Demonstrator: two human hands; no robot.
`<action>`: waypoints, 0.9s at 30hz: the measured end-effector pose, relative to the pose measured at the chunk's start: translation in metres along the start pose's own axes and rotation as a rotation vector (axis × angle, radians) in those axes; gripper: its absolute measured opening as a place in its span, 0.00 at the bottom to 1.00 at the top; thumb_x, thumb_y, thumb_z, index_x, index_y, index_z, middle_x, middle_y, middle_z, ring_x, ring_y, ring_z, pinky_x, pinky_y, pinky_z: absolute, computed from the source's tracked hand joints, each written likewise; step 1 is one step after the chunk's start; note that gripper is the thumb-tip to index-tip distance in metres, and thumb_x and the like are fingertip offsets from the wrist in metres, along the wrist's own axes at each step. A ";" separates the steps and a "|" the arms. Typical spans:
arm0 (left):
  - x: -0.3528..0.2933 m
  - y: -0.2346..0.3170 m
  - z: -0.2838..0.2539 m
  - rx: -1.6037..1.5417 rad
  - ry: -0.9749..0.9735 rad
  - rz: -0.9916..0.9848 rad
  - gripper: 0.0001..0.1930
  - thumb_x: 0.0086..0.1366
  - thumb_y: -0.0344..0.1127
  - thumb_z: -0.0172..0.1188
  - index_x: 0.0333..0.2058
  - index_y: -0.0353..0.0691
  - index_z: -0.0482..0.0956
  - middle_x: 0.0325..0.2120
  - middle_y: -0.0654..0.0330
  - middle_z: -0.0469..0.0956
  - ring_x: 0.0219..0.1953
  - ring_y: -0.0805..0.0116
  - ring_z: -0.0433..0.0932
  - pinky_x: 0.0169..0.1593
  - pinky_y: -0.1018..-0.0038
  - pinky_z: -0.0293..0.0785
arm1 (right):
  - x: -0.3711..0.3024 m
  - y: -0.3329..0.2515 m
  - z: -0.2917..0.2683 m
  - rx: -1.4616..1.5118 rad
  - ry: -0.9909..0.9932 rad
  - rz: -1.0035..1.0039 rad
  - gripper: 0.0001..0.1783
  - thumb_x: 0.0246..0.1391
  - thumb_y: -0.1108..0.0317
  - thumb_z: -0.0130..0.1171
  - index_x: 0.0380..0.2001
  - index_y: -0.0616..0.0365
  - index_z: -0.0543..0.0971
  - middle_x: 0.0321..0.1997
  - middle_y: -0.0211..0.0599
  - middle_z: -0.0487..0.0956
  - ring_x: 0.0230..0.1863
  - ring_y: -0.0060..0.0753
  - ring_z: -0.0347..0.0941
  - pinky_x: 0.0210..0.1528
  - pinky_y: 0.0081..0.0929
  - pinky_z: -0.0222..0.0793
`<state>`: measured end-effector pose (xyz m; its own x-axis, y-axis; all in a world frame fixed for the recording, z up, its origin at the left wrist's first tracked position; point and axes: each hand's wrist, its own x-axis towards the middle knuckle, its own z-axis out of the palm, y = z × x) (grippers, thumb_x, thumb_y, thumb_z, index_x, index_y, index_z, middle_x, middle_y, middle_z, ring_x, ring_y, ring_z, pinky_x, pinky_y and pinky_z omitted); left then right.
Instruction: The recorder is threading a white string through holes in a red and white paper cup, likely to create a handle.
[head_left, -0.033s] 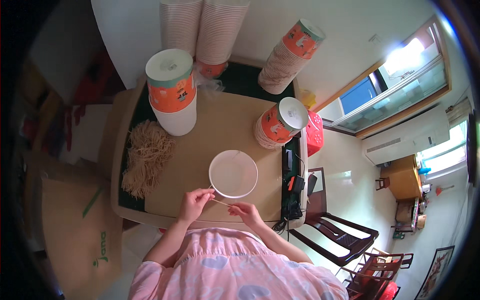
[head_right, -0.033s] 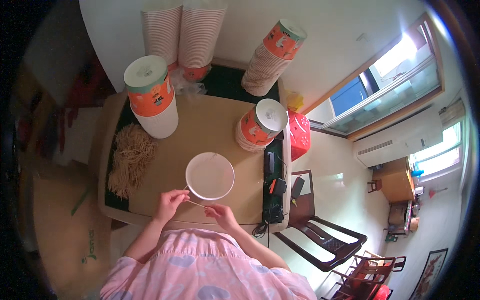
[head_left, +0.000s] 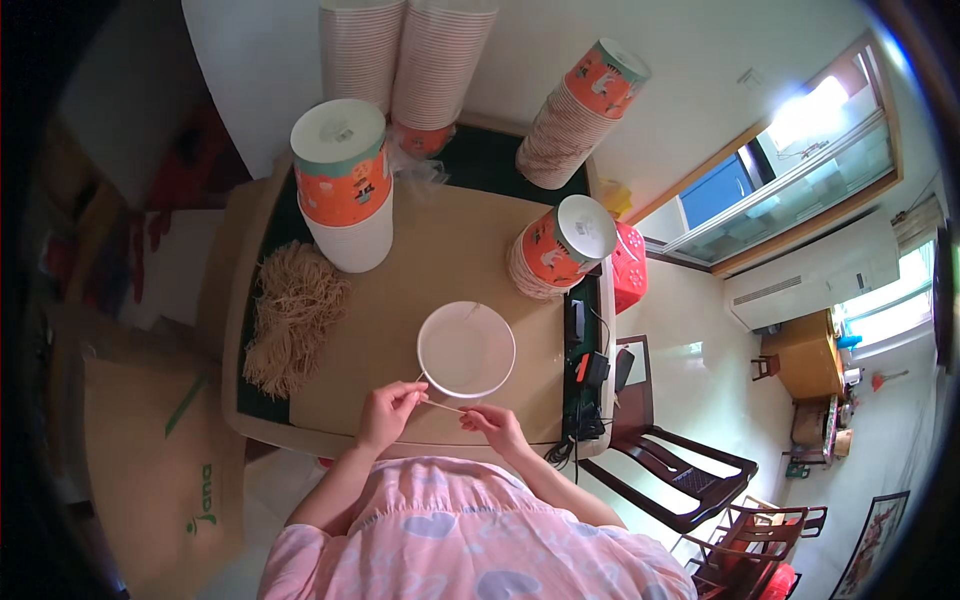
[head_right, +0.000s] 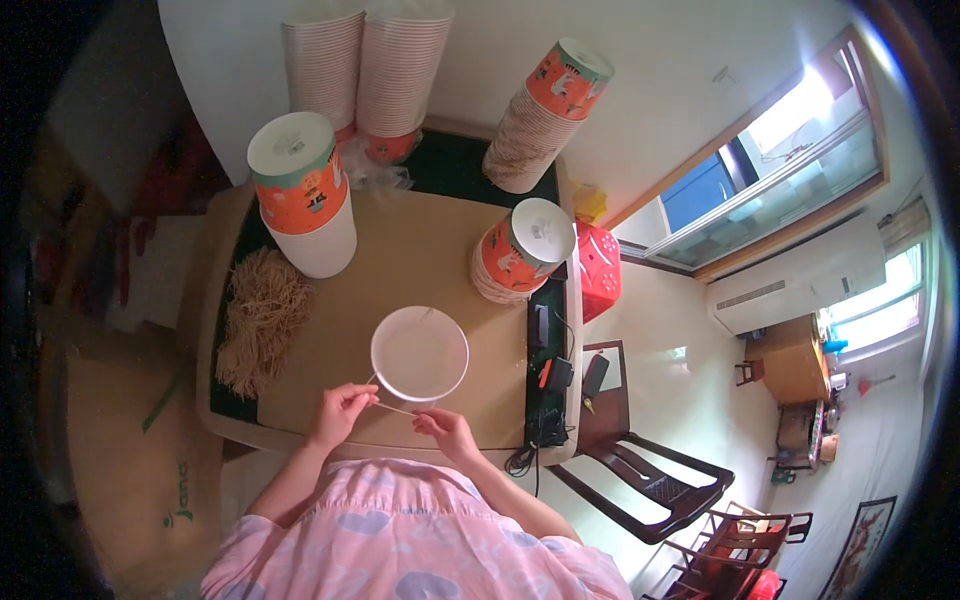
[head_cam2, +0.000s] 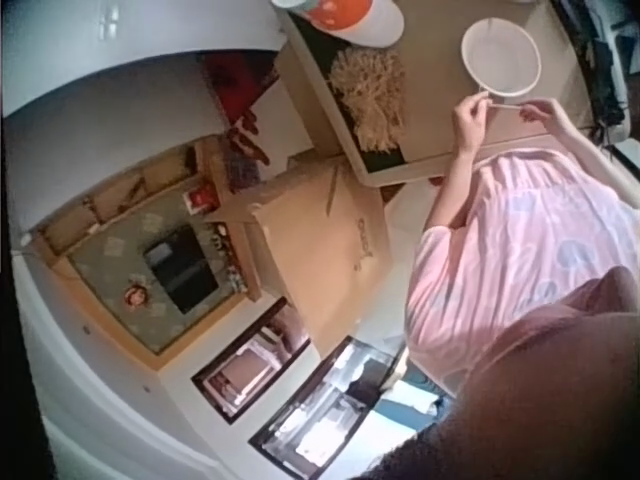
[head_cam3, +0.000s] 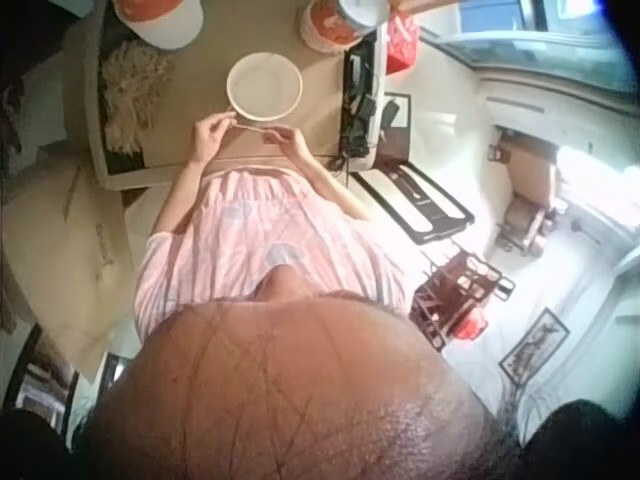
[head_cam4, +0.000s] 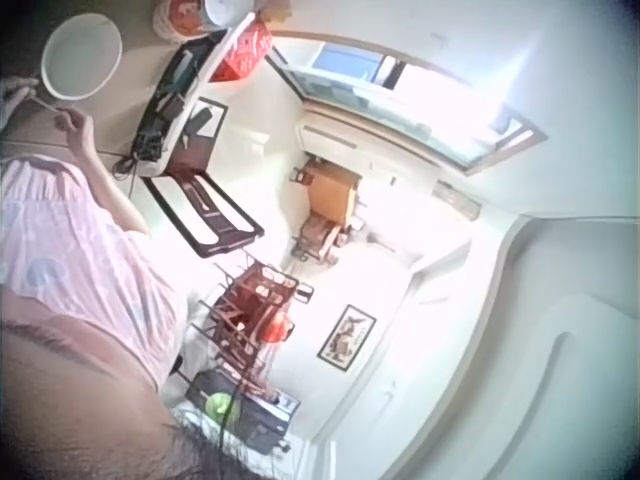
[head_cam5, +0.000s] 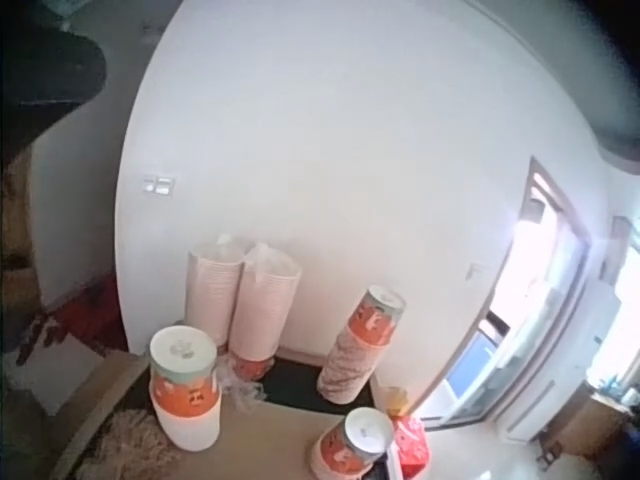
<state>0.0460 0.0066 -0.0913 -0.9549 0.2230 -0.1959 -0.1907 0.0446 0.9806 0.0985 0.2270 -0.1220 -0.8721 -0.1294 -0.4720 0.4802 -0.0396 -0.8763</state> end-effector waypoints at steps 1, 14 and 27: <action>-0.003 -0.003 0.001 0.102 -0.002 0.014 0.09 0.62 0.26 0.52 0.39 0.34 0.79 0.30 0.57 0.80 0.33 0.73 0.79 0.37 0.79 0.74 | 0.002 0.011 -0.005 0.044 0.044 -0.017 0.14 0.59 0.68 0.51 0.43 0.69 0.76 0.34 0.39 0.79 0.35 0.27 0.76 0.42 0.23 0.73; -0.011 0.001 0.030 0.253 -0.161 0.081 0.10 0.60 0.29 0.54 0.39 0.35 0.79 0.29 0.54 0.80 0.32 0.66 0.80 0.35 0.76 0.75 | 0.028 -0.024 -0.021 0.858 0.447 -0.060 0.14 0.57 0.78 0.47 0.47 0.60 0.65 0.40 0.44 0.74 0.37 0.34 0.74 0.42 0.31 0.73; 0.032 0.040 0.051 0.667 -0.014 0.564 0.10 0.51 0.25 0.57 0.34 0.41 0.76 0.28 0.58 0.73 0.35 0.59 0.73 0.42 0.67 0.70 | -0.006 -0.033 0.013 0.397 0.206 -0.092 0.05 0.59 0.75 0.46 0.37 0.54 0.63 0.26 0.33 0.73 0.22 0.17 0.62 0.24 0.15 0.58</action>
<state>0.0199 0.0651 -0.0587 -0.8628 0.3956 0.3147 0.4870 0.4832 0.7276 0.0893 0.2159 -0.0891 -0.8942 0.0909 -0.4382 0.3636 -0.4234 -0.8298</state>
